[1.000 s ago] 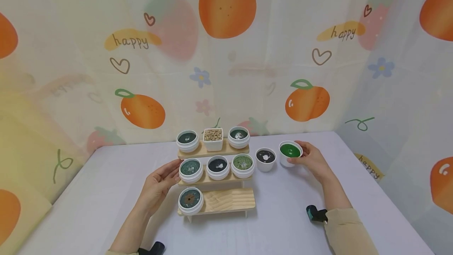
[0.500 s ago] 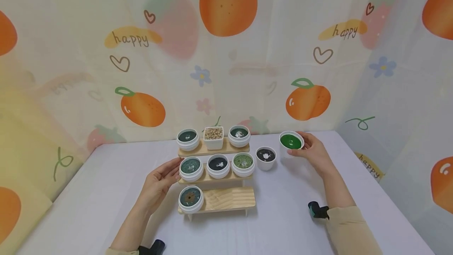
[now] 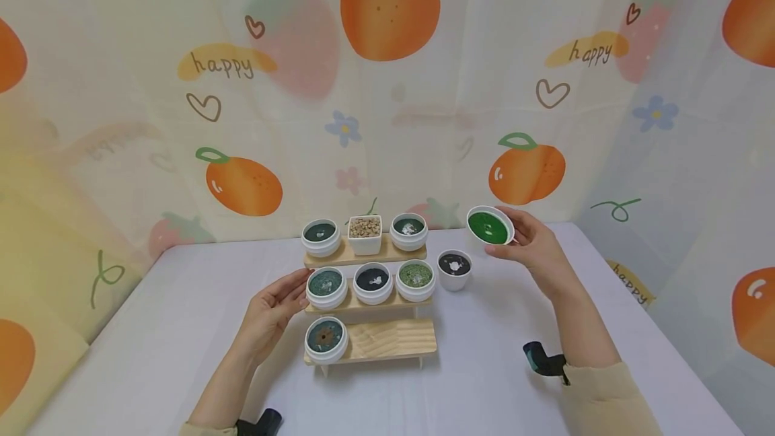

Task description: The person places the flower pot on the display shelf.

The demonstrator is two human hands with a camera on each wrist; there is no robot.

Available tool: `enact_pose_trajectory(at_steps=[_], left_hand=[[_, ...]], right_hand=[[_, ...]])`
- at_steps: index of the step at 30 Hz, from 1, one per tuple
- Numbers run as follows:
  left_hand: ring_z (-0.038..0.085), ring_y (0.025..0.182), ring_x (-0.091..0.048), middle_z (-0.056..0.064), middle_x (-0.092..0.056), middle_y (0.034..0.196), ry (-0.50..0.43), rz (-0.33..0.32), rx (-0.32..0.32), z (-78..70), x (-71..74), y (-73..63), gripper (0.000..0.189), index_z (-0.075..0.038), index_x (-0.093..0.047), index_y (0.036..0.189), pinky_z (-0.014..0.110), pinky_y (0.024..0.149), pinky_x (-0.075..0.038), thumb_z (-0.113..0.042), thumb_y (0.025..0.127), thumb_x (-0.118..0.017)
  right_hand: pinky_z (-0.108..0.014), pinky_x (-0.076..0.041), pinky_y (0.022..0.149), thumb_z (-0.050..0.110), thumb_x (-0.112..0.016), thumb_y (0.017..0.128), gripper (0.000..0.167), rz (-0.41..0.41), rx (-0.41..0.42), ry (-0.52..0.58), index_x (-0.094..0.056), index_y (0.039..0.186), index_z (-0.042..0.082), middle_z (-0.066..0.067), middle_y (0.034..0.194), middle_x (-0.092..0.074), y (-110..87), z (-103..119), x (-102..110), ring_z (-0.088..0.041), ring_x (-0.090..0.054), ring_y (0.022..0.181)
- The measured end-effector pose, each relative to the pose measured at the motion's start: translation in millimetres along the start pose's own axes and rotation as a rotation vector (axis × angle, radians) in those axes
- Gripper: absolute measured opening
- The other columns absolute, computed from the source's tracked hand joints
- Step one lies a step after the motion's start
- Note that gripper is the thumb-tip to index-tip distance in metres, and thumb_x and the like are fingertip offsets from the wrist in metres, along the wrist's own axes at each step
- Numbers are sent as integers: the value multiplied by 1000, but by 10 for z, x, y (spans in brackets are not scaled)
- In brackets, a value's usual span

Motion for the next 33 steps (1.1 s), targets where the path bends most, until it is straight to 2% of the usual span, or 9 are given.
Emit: enact_pose_trajectory(at_steps=[4, 8, 11, 14, 17, 21, 26, 29, 33], left_hand=[[1, 114, -65, 2, -63, 134, -10, 3, -4, 3, 2, 1, 60, 7, -44, 143, 18, 102, -54, 11, 85, -62], [1, 114, -65, -1, -64, 131, -16, 3, -6, 8, 3, -2, 60, 8, -43, 143, 18, 102, -54, 11, 85, -62], [1, 114, -65, 4, -62, 136, -12, 4, -7, 5, 2, -2, 60, 8, -43, 143, 18, 102, -54, 11, 86, -62], [1, 115, -65, 11, -58, 141, -9, 4, -7, -1, -1, -2, 60, 7, -44, 143, 18, 102, -54, 11, 86, -62], [1, 115, -65, 14, -56, 144, -6, 4, -7, -5, -2, -3, 60, 7, -44, 143, 18, 102, -54, 11, 86, -62], [1, 115, -65, 13, -57, 143, 0, 6, -4, -3, 0, -5, 60, 7, -44, 143, 18, 102, -54, 10, 86, -62], [1, 115, -65, 11, -58, 142, -2, 7, -1, 5, 3, -4, 60, 7, -44, 143, 18, 103, -54, 10, 86, -63], [1, 115, -65, 11, -58, 142, -2, 9, -5, 5, 2, -1, 60, 7, -43, 143, 18, 103, -53, 10, 86, -62], [1, 115, -65, 9, -59, 140, 2, 10, -9, 2, 1, -1, 60, 7, -44, 143, 17, 103, -53, 10, 86, -62]], right_hand=[[-4, -53, 90, 8, -75, 86, 71, 28, 53, 9, -40, 148, 10, 20, 130, -51, -95, 206, -109, 11, -53, 114], [-9, -56, 90, -1, -74, 84, 70, 94, 93, 88, -43, 146, 10, 15, 131, -53, -193, 373, -243, 7, -57, 114], [-10, -56, 93, -5, -73, 82, 71, 155, 124, 132, -43, 145, 7, 10, 133, -55, -262, 470, -344, 3, -59, 116], [-9, -54, 96, -4, -73, 82, 71, 195, 142, 104, -43, 145, 7, 10, 134, -56, -318, 538, -444, 2, -58, 118], [-10, -53, 97, -2, -74, 81, 71, 226, 151, 73, -44, 145, 7, 9, 134, -56, -364, 580, -550, 0, -58, 119], [-12, -53, 98, 0, -76, 80, 71, 270, 163, 63, -44, 144, 5, 8, 134, -57, -433, 609, -703, -1, -58, 119], [-10, -48, 103, 6, -79, 79, 72, 325, 171, 52, -46, 143, 6, 9, 134, -59, -520, 620, -872, -1, -58, 121], [-11, -47, 105, 4, -79, 78, 72, 369, 198, 66, -47, 142, 7, 4, 136, -58, -555, 622, -957, -5, -58, 121], [-12, -48, 105, 4, -81, 76, 73, 407, 193, 78, -49, 141, 8, -6, 137, -57, -586, 599, -1064, -5, -59, 121]])
Point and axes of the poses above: each hand's wrist, its own y-axis towards the middle knuckle, its own x-axis out of the back of the hand, z = x × y, the point moved 4 cm from there along y, towards the middle knuckle
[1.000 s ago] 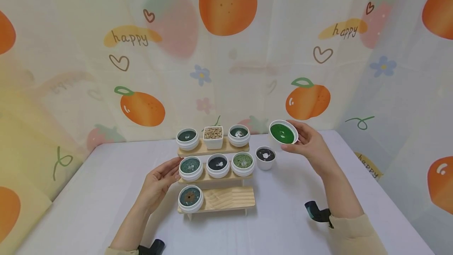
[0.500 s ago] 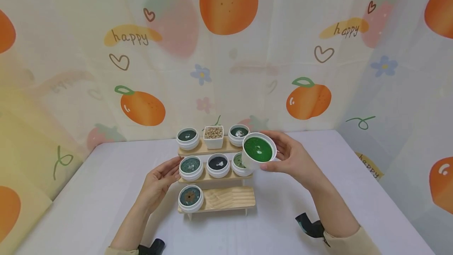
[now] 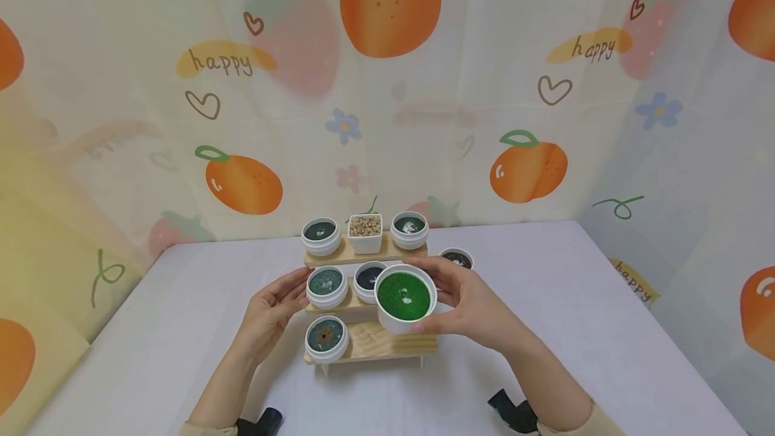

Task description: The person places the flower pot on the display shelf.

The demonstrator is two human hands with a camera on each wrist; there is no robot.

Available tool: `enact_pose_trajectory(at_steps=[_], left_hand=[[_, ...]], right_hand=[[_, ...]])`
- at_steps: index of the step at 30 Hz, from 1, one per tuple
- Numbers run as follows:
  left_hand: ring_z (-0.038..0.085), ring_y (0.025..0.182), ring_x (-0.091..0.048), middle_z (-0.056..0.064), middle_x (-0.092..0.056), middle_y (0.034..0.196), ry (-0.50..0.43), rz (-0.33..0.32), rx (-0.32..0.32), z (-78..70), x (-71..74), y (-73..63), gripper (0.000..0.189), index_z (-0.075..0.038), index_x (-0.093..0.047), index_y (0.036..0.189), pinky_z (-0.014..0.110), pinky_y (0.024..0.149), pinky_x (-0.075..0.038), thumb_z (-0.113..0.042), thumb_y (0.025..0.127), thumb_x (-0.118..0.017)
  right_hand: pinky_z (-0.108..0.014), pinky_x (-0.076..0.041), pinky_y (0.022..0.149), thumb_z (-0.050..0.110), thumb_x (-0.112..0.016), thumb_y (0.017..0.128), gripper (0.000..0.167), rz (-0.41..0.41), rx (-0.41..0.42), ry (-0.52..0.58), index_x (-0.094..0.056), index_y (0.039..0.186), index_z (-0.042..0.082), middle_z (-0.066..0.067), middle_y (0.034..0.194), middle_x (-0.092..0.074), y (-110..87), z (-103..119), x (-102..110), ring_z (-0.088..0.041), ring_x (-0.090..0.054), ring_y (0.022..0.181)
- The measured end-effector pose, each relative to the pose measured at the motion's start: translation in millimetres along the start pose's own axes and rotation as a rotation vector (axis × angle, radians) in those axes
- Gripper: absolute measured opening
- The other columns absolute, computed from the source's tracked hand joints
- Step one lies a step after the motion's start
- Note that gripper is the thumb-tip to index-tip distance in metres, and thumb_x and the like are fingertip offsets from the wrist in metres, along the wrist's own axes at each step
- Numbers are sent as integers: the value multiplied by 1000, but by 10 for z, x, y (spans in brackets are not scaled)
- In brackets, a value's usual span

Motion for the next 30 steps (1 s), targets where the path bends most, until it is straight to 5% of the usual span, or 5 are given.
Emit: enact_pose_trajectory(at_steps=[19, 30], left_hand=[[1, 115, -65, 10, -59, 141, -3, 1, -1, -8, -6, -2, 60, 8, -43, 143, 17, 103, -53, 10, 86, -62], [1, 115, -64, 18, -52, 147, -1, -3, 12, -11, -7, -6, 59, 7, -44, 143, 17, 103, -53, 10, 86, -62]], right_hand=[[-12, -51, 101, 9, -86, 72, 78, 115, -116, 140, -49, 141, 7, -20, 139, -56, 64, -321, -448, -2, -60, 119], [-11, -51, 100, 13, -88, 70, 80, 119, -160, 68, -50, 141, 9, -15, 135, -61, 67, -388, -569, -4, -62, 116]])
Point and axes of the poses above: each hand's wrist, its own y-axis towards the middle knuckle, its own x-axis out of the back of the hand, z = x × y, the point moved 4 cm from there along y, towards the middle knuckle
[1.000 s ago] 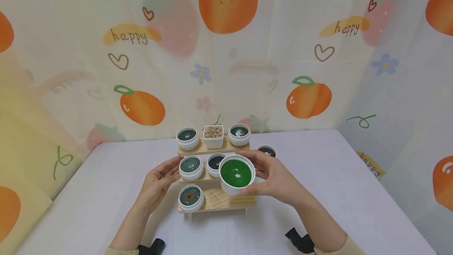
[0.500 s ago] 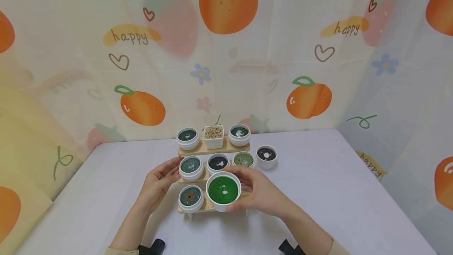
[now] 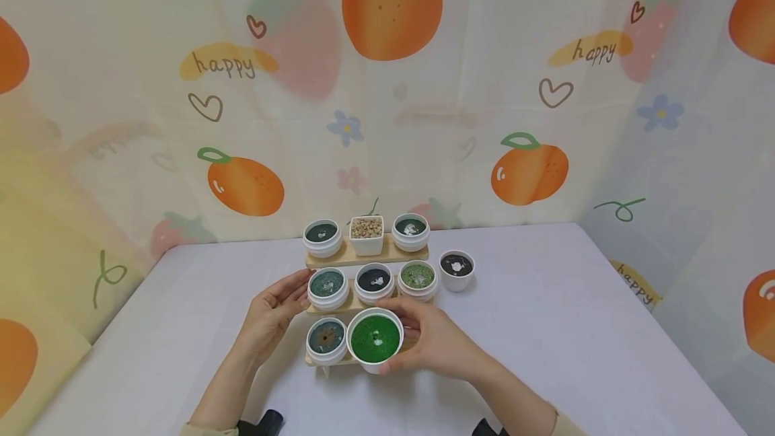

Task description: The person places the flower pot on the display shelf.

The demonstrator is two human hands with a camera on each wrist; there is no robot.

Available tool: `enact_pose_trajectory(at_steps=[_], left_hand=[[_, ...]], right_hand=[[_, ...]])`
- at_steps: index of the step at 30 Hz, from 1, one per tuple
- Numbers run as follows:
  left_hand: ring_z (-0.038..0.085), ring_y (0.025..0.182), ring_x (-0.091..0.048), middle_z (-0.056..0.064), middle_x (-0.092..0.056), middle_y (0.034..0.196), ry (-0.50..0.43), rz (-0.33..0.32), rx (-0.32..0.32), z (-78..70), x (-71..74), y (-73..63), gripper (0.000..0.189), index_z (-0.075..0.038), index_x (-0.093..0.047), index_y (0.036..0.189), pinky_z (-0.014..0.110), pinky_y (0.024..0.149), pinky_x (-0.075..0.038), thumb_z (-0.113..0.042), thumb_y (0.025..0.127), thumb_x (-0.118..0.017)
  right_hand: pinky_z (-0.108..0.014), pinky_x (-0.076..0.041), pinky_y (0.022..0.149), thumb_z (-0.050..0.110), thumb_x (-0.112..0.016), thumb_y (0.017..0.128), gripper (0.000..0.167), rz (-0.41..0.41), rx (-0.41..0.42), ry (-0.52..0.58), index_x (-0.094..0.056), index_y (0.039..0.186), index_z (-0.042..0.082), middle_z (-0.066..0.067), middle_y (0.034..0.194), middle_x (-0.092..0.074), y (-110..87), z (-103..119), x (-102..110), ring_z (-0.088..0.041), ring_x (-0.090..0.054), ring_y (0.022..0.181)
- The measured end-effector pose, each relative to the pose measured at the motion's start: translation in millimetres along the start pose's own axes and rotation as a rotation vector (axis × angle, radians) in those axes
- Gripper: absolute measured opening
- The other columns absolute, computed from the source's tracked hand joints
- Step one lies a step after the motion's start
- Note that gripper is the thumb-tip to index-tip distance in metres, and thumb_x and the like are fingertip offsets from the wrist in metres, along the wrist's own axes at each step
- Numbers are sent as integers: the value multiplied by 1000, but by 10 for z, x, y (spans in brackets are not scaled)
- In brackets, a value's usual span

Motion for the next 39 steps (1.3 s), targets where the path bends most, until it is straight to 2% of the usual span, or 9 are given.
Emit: enact_pose_trajectory(at_steps=[10, 16, 21, 29, 33, 39], left_hand=[[1, 115, -65, 14, -55, 144, -4, -5, 3, -4, -1, -5, 59, 6, -44, 143, 17, 103, -53, 10, 86, -62], [1, 115, -65, 10, -59, 141, -7, -8, -1, -3, -2, -6, 59, 7, -44, 142, 18, 102, -54, 10, 86, -62], [1, 115, -65, 11, -58, 141, -2, -10, -2, -2, 0, -3, 59, 7, -44, 142, 17, 102, -54, 10, 86, -62], [1, 115, -65, -2, -65, 130, -8, -7, -6, -5, -4, -1, 59, 7, -44, 142, 17, 102, -54, 10, 86, -62], [1, 114, -65, -5, -66, 127, -12, -4, -8, -3, -3, 0, 60, 8, -43, 143, 17, 102, -54, 10, 86, -62], [1, 114, -65, 4, -62, 135, -9, -7, -7, -2, -2, -2, 60, 8, -43, 143, 17, 102, -54, 11, 85, -62]], right_hand=[[-14, -55, 97, 10, -86, 71, 81, -5, -28, 39, -47, 141, 6, -18, 136, -58, 17, -53, -39, -9, -62, 116], [-13, -55, 97, 11, -87, 70, 80, -37, -50, 30, -48, 139, 6, -17, 135, -60, 13, -77, -59, -22, -61, 121], [-18, -55, 101, 12, -87, 71, 79, -66, -44, 10, -48, 139, 2, -19, 135, -60, 6, -82, -63, -33, -57, 128], [-26, -53, 107, 16, -89, 69, 82, -122, -72, -17, -46, 138, 0, -18, 135, -60, 0, -100, -57, -33, -56, 130], [-28, -53, 107, 16, -89, 70, 82, -137, -75, -30, -45, 137, -1, -19, 135, -59, -4, -93, -63, -34, -56, 130], [-26, -54, 106, 15, -88, 70, 82, -137, -62, -19, -45, 137, -3, -21, 135, -58, -13, -91, -72, -36, -56, 130]])
Point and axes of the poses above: each hand's wrist, its own y-axis towards the middle knuckle, its own x-axis out of the back of the hand, z = x × y, the point moved 4 cm from there along y, towards the middle knuckle
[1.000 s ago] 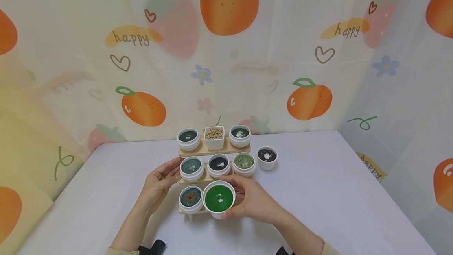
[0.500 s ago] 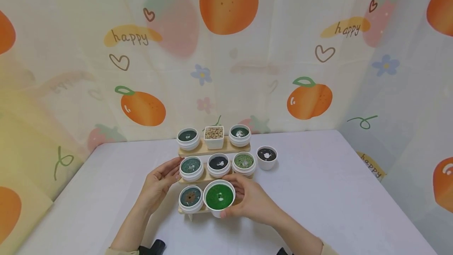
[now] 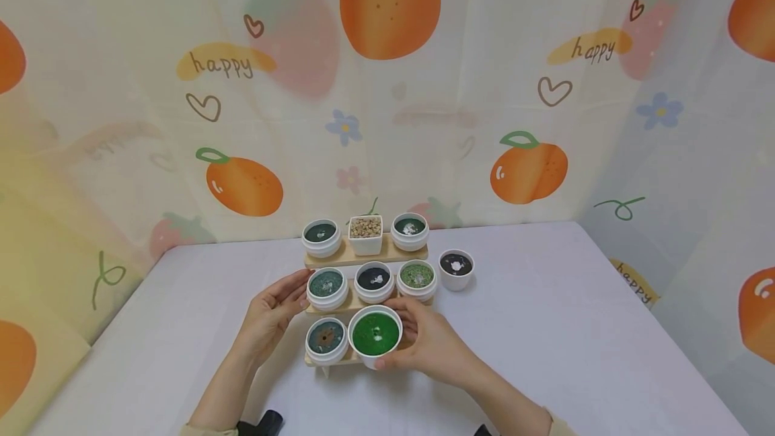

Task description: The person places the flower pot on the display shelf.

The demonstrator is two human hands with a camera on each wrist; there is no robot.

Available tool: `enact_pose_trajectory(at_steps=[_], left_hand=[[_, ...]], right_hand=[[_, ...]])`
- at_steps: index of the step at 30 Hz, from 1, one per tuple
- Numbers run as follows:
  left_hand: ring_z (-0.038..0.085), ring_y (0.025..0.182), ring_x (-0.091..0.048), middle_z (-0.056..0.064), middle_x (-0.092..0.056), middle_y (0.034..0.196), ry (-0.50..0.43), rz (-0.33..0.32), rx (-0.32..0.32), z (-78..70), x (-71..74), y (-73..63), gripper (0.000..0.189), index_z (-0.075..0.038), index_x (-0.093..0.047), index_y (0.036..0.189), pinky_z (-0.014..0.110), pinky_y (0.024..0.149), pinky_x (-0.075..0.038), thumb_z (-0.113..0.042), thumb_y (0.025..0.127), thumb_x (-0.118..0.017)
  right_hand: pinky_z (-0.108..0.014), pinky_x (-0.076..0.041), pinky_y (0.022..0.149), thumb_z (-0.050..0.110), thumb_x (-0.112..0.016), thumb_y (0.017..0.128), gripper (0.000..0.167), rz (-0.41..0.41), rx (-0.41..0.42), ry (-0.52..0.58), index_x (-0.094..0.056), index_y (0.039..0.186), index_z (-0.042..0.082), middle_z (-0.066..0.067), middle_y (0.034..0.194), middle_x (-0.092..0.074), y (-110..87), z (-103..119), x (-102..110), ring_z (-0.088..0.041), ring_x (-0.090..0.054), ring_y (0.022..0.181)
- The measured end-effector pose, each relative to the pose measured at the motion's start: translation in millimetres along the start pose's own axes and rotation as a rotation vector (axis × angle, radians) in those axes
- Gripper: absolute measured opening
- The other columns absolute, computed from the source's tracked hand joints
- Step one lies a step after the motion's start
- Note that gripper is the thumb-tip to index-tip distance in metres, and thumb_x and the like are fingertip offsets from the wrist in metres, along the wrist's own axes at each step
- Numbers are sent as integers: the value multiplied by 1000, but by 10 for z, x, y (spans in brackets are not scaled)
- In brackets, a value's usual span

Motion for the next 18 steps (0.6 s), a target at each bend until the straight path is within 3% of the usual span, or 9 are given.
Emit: enact_pose_trajectory(at_steps=[14, 18], left_hand=[[0, 114, -65, -15, -67, 119, -1, 7, -10, 7, 0, -5, 60, 9, -43, 143, 16, 102, -54, 10, 86, -62], [1, 114, -65, -15, -67, 119, 1, 8, -7, 7, 0, -1, 60, 8, -43, 143, 16, 102, -54, 10, 86, -62]], right_hand=[[-24, -56, 103, 19, -87, 73, 82, 6, -7, -21, -44, 139, -4, -22, 137, -57, -12, -41, 18, -35, -58, 128], [-24, -56, 102, 20, -87, 73, 81, 1, -16, -36, -45, 138, -4, -22, 135, -59, -20, -43, 25, -35, -59, 127]])
Point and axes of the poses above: each hand's wrist, its own y-axis towards the middle knuckle, its own x-axis out of the back of the hand, z = x × y, the point moved 4 cm from there along y, towards the middle knuckle
